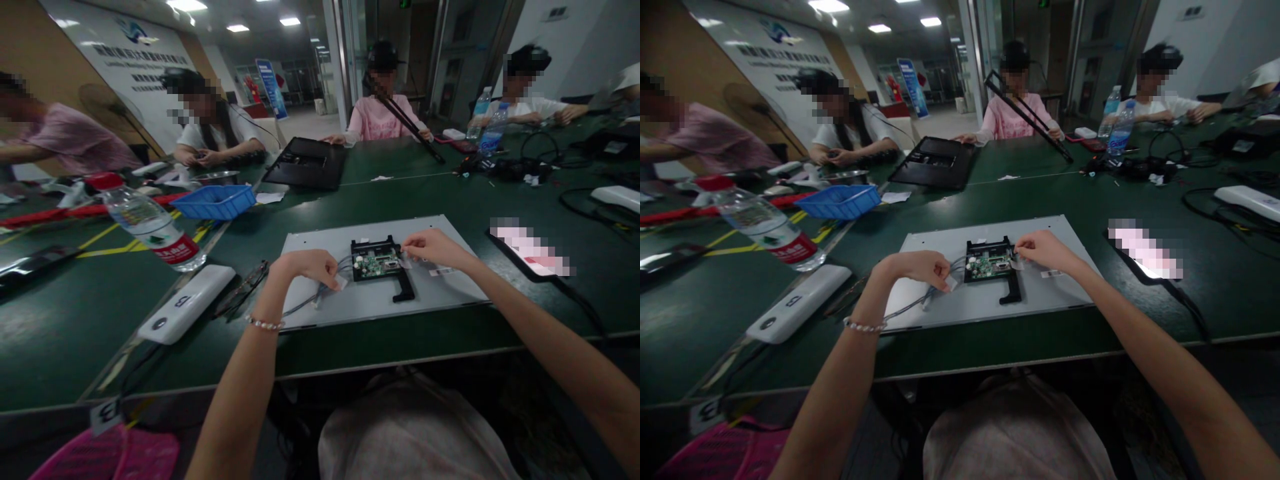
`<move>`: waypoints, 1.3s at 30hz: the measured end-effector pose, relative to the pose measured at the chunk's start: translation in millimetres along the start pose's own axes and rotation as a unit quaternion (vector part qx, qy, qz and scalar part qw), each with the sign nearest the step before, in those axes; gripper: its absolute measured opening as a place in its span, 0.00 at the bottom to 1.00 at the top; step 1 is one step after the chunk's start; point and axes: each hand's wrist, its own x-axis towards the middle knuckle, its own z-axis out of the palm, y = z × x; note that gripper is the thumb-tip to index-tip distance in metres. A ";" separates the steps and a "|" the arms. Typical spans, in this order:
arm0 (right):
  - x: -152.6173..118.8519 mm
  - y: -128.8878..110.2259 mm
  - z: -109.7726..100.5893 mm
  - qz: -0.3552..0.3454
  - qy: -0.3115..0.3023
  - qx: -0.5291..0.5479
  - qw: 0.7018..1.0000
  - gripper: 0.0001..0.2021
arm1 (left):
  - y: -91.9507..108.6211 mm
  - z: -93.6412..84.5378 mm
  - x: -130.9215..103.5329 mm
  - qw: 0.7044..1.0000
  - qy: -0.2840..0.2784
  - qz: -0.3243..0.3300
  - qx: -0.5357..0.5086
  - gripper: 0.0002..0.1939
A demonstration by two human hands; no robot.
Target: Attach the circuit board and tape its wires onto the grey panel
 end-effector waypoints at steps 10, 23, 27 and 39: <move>-0.2 -0.8 -2.9 -0.003 0.006 -0.016 1.000 0.09 | -2.9 -7.5 -9.4 0.998 -0.015 0.053 -0.016 0.15; -0.7 0.0 -10.5 -0.007 -0.015 -0.065 0.998 0.09 | -18.3 -20.0 -12.4 0.986 0.161 -0.034 0.003 0.18; 0.2 3.8 -9.5 -0.011 -0.054 -0.066 0.996 0.09 | -23.6 -17.4 -8.9 0.996 0.083 -0.015 0.011 0.13; 0.7 4.1 -4.8 0.002 -0.084 -0.042 0.996 0.08 | -34.3 -16.7 -5.8 0.974 0.166 -0.097 0.122 0.12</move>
